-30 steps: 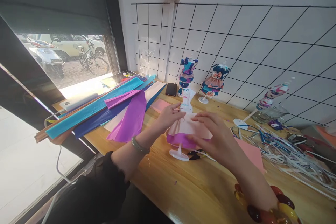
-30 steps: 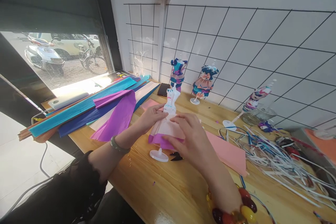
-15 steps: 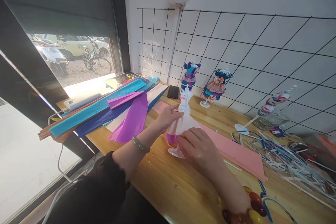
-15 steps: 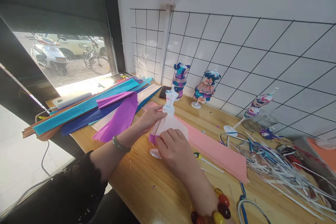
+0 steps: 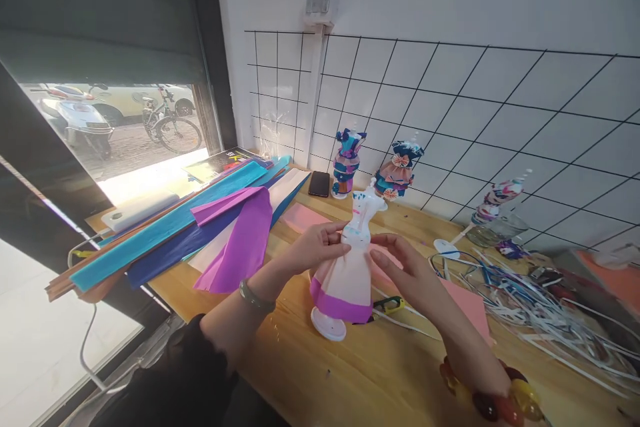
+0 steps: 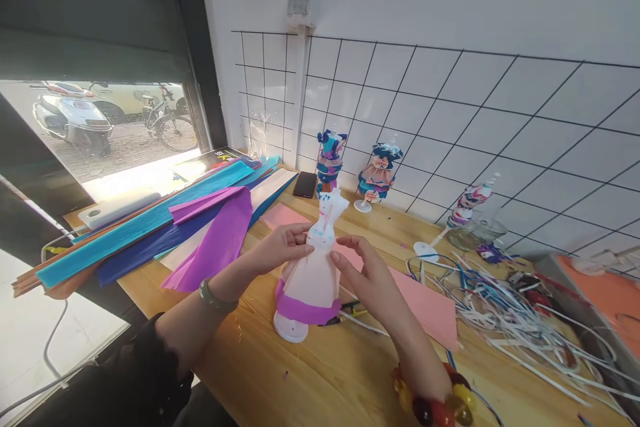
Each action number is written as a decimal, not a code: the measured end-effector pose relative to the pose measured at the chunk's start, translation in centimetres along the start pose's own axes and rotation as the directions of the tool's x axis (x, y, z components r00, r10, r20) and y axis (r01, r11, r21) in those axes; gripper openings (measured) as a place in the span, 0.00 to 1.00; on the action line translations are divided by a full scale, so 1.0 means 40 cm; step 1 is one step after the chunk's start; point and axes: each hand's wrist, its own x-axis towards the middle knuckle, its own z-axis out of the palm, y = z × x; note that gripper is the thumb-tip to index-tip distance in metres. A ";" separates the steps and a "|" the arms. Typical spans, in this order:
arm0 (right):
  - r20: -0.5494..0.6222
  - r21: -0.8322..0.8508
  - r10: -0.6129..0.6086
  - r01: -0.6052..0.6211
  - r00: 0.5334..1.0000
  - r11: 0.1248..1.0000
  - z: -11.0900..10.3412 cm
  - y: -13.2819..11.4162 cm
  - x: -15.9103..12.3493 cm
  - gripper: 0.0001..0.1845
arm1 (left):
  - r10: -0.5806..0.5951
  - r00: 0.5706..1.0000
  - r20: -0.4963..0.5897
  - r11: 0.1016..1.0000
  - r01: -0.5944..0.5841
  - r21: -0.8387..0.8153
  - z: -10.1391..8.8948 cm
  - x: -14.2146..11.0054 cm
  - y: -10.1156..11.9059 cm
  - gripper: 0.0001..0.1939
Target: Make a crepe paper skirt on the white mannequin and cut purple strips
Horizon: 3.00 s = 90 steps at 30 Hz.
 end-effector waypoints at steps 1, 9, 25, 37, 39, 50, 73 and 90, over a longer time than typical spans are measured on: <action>0.065 0.055 0.008 -0.012 0.998 0.998 -0.002 0.009 0.005 0.20 | -0.003 1.000 0.014 1.000 0.003 -0.002 0.002 -0.001 0.000 0.30; 0.168 -0.090 0.129 -0.116 0.977 0.989 -0.020 -0.041 -0.017 0.23 | 0.076 0.997 0.003 0.992 -0.076 0.099 0.018 0.002 -0.003 0.28; 0.090 -0.229 0.070 -0.047 0.994 0.972 0.021 -0.068 -0.031 0.17 | 0.120 0.993 0.013 0.980 -0.120 0.156 0.021 0.000 -0.004 0.32; 0.144 -0.198 0.066 -0.037 0.987 0.980 0.016 -0.089 -0.043 0.15 | 0.117 0.993 -0.026 0.981 -0.112 0.157 0.027 -0.001 -0.006 0.33; 0.151 -0.199 0.079 -0.048 0.985 0.979 0.016 -0.090 -0.043 0.14 | 0.111 0.993 -0.025 0.982 -0.106 0.159 0.026 0.000 -0.005 0.33; 0.118 -0.195 0.067 -0.043 0.991 0.980 0.015 -0.096 -0.045 0.14 | 0.136 0.991 -0.019 0.972 -0.129 0.195 0.037 -0.006 0.004 0.31; 0.087 -0.218 0.084 -0.064 0.993 0.974 0.006 -0.086 -0.041 0.16 | 0.061 0.997 0.043 0.997 -0.063 0.051 0.017 -0.003 0.004 0.31; 0.210 -0.024 0.170 -0.169 0.963 0.985 0.001 -0.091 -0.036 0.21 | 0.346 0.937 -0.057 0.845 -0.284 0.453 0.040 -0.013 0.007 0.32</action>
